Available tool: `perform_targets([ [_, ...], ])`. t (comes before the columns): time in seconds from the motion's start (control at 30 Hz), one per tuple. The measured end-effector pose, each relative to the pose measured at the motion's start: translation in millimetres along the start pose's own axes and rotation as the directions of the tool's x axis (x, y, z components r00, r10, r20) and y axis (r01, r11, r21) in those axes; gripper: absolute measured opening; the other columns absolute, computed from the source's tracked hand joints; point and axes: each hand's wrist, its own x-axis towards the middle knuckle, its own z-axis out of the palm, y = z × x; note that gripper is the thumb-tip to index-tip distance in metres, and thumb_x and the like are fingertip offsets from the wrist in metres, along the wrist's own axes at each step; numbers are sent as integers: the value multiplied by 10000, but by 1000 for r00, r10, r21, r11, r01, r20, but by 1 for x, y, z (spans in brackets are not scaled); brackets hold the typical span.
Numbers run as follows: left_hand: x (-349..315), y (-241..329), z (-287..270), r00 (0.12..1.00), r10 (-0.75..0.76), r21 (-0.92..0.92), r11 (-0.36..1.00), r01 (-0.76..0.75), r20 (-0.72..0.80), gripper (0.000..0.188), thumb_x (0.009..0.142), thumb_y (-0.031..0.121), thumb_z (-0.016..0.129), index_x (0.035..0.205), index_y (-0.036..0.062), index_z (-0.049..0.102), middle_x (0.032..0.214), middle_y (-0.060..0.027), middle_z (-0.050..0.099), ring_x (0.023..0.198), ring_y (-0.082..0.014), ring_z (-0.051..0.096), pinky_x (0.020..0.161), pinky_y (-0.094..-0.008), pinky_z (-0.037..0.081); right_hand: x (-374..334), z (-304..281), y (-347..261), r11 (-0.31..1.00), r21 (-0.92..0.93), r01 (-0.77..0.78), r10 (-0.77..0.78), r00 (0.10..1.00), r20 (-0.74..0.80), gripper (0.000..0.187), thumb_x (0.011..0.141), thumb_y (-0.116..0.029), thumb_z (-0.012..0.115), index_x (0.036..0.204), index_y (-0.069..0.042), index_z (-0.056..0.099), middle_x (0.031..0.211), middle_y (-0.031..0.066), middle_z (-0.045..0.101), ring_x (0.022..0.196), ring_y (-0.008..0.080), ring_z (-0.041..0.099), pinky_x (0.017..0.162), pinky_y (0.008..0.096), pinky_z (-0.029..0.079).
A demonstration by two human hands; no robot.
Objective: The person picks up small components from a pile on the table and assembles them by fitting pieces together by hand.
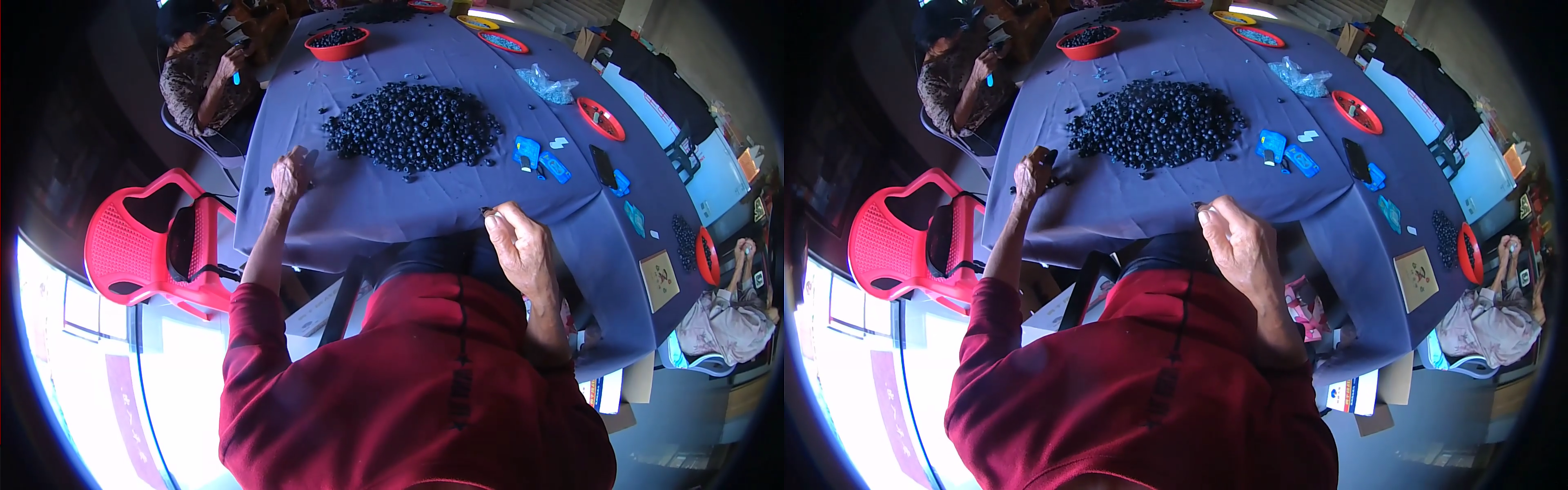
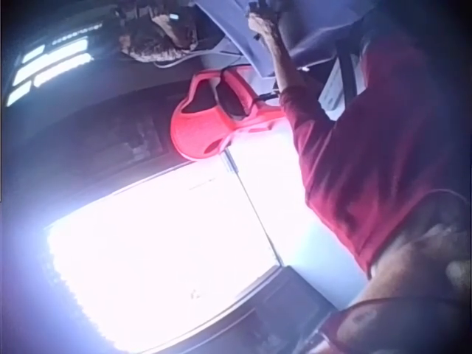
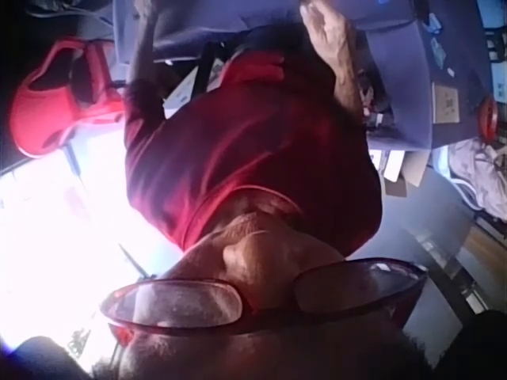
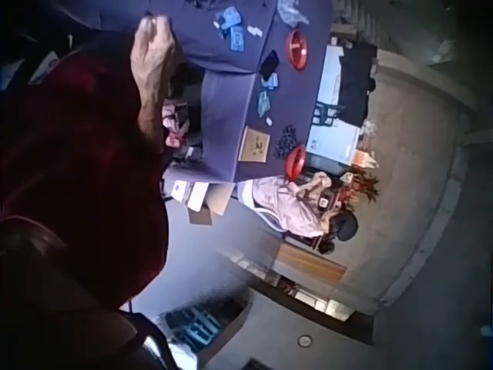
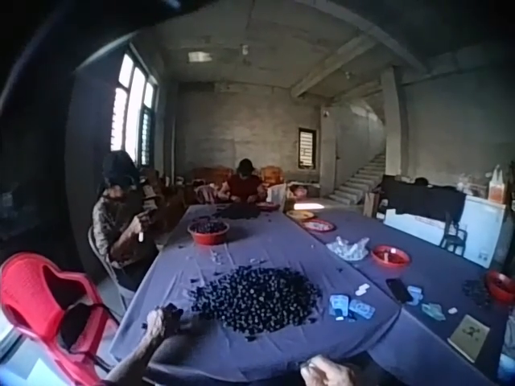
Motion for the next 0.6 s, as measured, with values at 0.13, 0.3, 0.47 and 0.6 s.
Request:
perform_targets([
  [0.13,10,3,17,971,230,78,969,-235,65,87,726,148,598,794,94,609,818,-105,610,765,-299,579,681,-408,450,0,3,-2,1000,-7,20,-20,1000,17,221,890,-226,515,855,-12,554,622,100,541,534,180,532,505,293,403],
  [0.3,16,21,47,926,360,-18,933,-360,115,99,739,177,585,751,79,602,778,-129,603,750,-297,585,672,-423,448,0,1,1,1000,-5,25,-25,1000,-10,214,890,-218,516,852,-11,551,618,91,538,530,174,530,502,290,401],
  [0.47,19,35,39,957,234,-53,972,-228,173,121,674,-12,519,782,42,516,762,-166,590,749,-359,568,666,-440,442,1,0,1,1000,-8,12,-12,1000,-1,205,888,-206,518,844,-7,544,604,84,525,523,170,520,501,287,399],
  [0.6,17,62,16,955,215,-54,976,-209,203,132,665,-14,506,784,42,519,776,-175,588,760,-370,562,671,-457,437,-1,4,8,999,21,47,-47,999,-11,195,888,-193,520,836,-6,534,596,73,502,519,142,480,497,274,389],
])
